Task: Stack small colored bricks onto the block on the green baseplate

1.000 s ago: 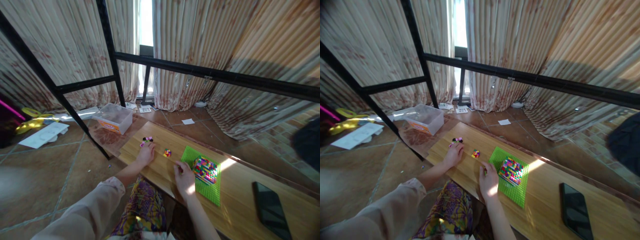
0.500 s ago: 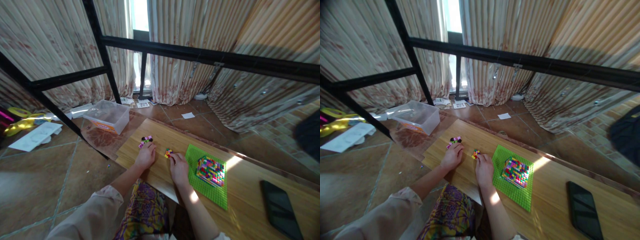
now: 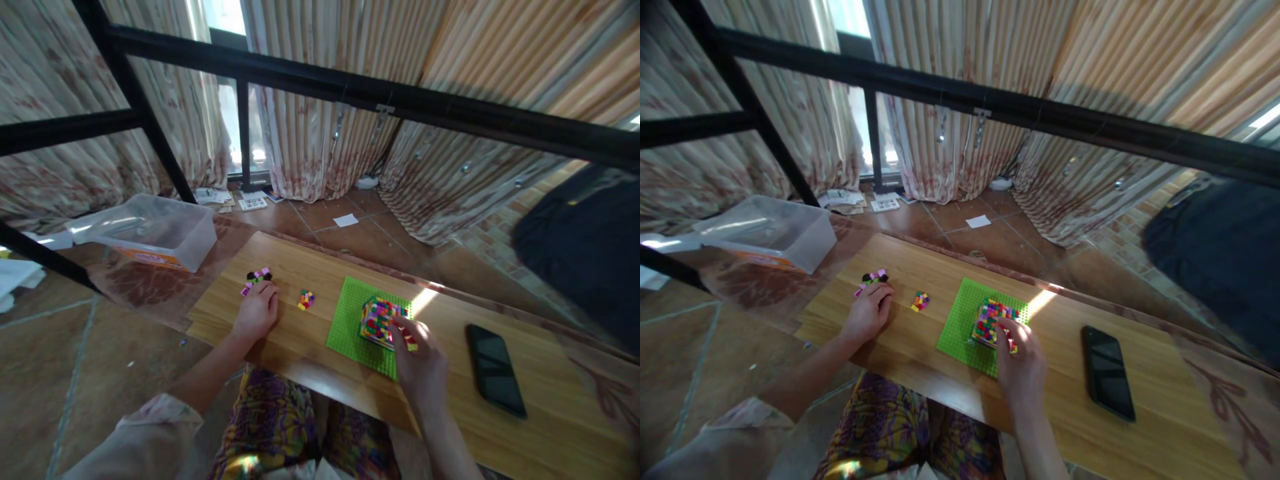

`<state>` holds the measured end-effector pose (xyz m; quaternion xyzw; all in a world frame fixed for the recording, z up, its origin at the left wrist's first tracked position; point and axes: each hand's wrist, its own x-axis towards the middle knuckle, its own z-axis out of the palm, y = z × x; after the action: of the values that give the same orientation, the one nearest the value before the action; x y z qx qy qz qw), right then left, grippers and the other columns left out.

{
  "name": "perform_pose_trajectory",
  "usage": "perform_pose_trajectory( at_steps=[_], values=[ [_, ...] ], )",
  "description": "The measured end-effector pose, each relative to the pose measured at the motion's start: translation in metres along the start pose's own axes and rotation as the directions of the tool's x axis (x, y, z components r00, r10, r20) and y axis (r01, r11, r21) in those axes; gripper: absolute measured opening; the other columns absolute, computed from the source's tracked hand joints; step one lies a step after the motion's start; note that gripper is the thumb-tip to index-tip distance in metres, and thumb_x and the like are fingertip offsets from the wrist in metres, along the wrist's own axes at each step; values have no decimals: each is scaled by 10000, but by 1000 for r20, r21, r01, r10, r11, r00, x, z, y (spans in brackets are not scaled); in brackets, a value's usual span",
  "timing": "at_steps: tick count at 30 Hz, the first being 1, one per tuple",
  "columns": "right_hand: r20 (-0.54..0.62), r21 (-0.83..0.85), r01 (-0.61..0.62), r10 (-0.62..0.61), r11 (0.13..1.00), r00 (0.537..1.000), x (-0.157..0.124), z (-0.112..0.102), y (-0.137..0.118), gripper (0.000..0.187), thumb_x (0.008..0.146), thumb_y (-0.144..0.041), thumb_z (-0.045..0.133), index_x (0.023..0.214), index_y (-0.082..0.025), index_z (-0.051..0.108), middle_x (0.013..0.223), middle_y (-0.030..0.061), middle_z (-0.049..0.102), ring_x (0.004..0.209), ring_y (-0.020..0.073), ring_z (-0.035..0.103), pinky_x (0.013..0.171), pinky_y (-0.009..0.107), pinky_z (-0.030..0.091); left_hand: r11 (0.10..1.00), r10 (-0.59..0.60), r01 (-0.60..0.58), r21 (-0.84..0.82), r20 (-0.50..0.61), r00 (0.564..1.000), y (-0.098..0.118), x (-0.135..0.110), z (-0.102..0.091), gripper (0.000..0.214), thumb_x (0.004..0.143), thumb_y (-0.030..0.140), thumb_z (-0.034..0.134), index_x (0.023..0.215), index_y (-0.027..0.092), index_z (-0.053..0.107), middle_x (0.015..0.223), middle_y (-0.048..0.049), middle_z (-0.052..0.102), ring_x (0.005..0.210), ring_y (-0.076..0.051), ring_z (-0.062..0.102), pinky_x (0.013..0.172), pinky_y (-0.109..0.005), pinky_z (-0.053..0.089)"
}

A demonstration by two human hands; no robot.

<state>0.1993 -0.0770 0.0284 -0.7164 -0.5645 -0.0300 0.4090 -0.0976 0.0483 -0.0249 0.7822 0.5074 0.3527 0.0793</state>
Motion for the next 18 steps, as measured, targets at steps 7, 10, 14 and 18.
perform_pose_trajectory(
  at_steps=[7, 10, 14, 18],
  values=[
    [-4, -58, 135, -136, 989, 991, 14, 12, 12, 259, 896, -415, 524, 862, -233, 706, 881, 33, 710, 834, 190, 604, 748, 318, 473, 1000, 7, -7, 5, 14, 1000, 0, 1, -1, 174, 883, 188, 443, 921, 177, 613, 997, -85, 625, 970, -219, 582, 904, -365, 485],
    [-24, -65, 153, -155, 986, 988, 13, 16, 12, 253, 893, -408, 533, 836, -243, 716, 876, 29, 700, 835, 194, 572, 757, 327, 462, 1000, 8, -8, 9, 16, 1000, 0, 1, -1, 179, 887, 191, 437, 924, 178, 612, 996, -84, 625, 968, -217, 583, 903, -363, 484],
    [-39, -64, 122, -125, 990, 991, 12, 16, 13, 267, 881, -430, 543, 811, -247, 724, 876, 34, 680, 847, 199, 557, 748, 327, 452, 1000, 7, -7, 15, 13, 1000, 1, 1, -1, 174, 877, 188, 445, 922, 187, 613, 993, -81, 625, 968, -221, 584, 905, -365, 484],
    [-38, -42, 72, -74, 997, 997, 12, 17, 16, 275, 869, -447, 551, 811, -245, 727, 868, 39, 676, 845, 199, 567, 749, 332, 453, 1000, 6, -6, 11, 3, 1000, 0, 0, 0, 172, 875, 190, 447, 912, 194, 615, 987, -80, 625, 963, -221, 585, 893, -368, 489]
  ],
)
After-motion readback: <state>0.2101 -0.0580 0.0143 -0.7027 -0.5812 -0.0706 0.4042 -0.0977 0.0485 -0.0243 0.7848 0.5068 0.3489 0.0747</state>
